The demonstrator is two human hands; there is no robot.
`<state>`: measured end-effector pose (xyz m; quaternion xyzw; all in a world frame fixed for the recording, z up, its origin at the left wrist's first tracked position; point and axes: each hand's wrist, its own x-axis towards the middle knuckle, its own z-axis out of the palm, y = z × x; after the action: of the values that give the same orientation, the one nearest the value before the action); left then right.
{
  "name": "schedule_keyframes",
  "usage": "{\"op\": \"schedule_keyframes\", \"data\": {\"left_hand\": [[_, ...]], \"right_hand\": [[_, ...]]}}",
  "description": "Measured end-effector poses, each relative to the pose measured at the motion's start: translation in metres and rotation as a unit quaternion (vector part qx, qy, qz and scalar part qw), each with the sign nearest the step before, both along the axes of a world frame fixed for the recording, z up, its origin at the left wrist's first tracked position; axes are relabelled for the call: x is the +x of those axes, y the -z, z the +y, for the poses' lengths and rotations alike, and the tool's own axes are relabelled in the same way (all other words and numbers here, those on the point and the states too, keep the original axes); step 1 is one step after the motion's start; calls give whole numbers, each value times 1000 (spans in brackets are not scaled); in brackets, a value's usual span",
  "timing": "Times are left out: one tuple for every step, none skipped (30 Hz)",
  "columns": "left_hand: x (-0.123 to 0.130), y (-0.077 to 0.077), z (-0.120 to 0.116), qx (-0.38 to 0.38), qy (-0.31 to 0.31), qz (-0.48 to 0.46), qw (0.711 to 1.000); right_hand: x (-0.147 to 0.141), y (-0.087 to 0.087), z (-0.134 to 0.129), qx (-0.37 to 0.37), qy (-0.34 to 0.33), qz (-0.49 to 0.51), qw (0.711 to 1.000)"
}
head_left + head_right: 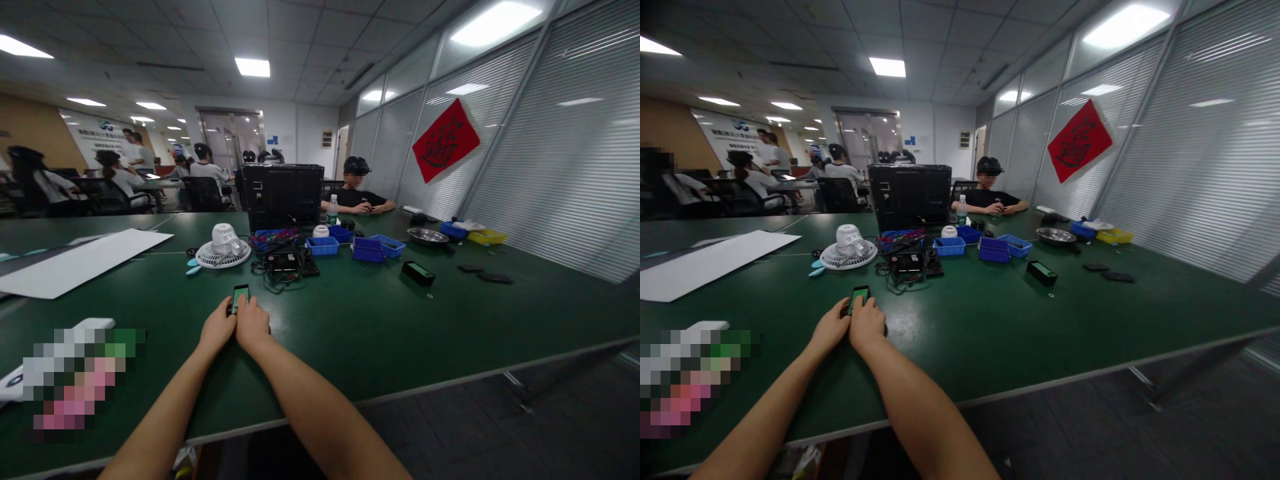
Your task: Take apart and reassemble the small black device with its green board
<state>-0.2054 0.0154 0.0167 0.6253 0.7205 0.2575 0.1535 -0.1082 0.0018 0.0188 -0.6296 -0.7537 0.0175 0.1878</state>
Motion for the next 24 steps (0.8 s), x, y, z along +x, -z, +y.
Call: {"op": "schedule_keyframes", "data": {"left_hand": [[0,1,-1,2,-2,-2,1000],[0,1,-2,5,-3,-5,1000],[0,2,-3,6,-5,-7,1000],[1,2,-3,9,-9,-9,1000],[1,3,-4,11,-13,-11,1000],[1,3,-5,14,-16,-15,1000],[2,4,-5,18,-20,-20,999],[2,5,-6,21,-22,-27,999],[3,6,-6,23,-23,-35,999],[3,6,-7,24,-22,-44,999],[4,7,-8,26,-21,-52,998],[5,8,-8,28,-19,-59,998],[5,8,-8,31,-18,-64,997],[6,9,-8,33,-18,-68,997],[6,10,-8,36,-20,-72,997],[6,11,-8,39,-22,-75,996],[6,12,-8,42,-24,-81,996],[6,13,-7,47,-23,-90,995],[6,14,-6,52,-19,-102,993],[6,15,-6,59,-12,-117,991],[6,16,-5,68,-4,-136,988],[7,17,-4,78,5,-158,984],[8,17,-3,88,10,-181,980],[9,17,-3,96,10,-201,975]], "right_hand": [[0,0,0,1,1,-3,1000],[0,-1,-1,2,2,-5,1000],[0,-1,-1,2,3,-6,1000],[0,-1,-1,3,2,-7,1000],[0,-1,-1,5,3,-6,1000],[0,0,-1,7,3,-3,1000],[1,0,0,9,4,0,1000],[1,0,0,13,4,3,1000],[1,1,0,15,4,7,1000],[2,1,1,16,2,9,1000],[2,1,1,15,0,11,1000],[2,2,2,12,-1,11,1000],[2,2,2,10,-2,12,1000],[3,2,2,7,-1,12,1000],[3,3,3,5,0,13,1000],[2,3,3,3,2,16,1000],[2,4,4,2,4,20,1000],[2,4,5,0,6,27,1000],[2,4,5,-3,8,37,999],[3,4,6,-9,11,51,999],[3,4,7,-15,14,68,997],[4,5,7,-19,18,89,996],[5,5,8,-21,20,112,993],[7,5,8,-19,22,136,990]]}}
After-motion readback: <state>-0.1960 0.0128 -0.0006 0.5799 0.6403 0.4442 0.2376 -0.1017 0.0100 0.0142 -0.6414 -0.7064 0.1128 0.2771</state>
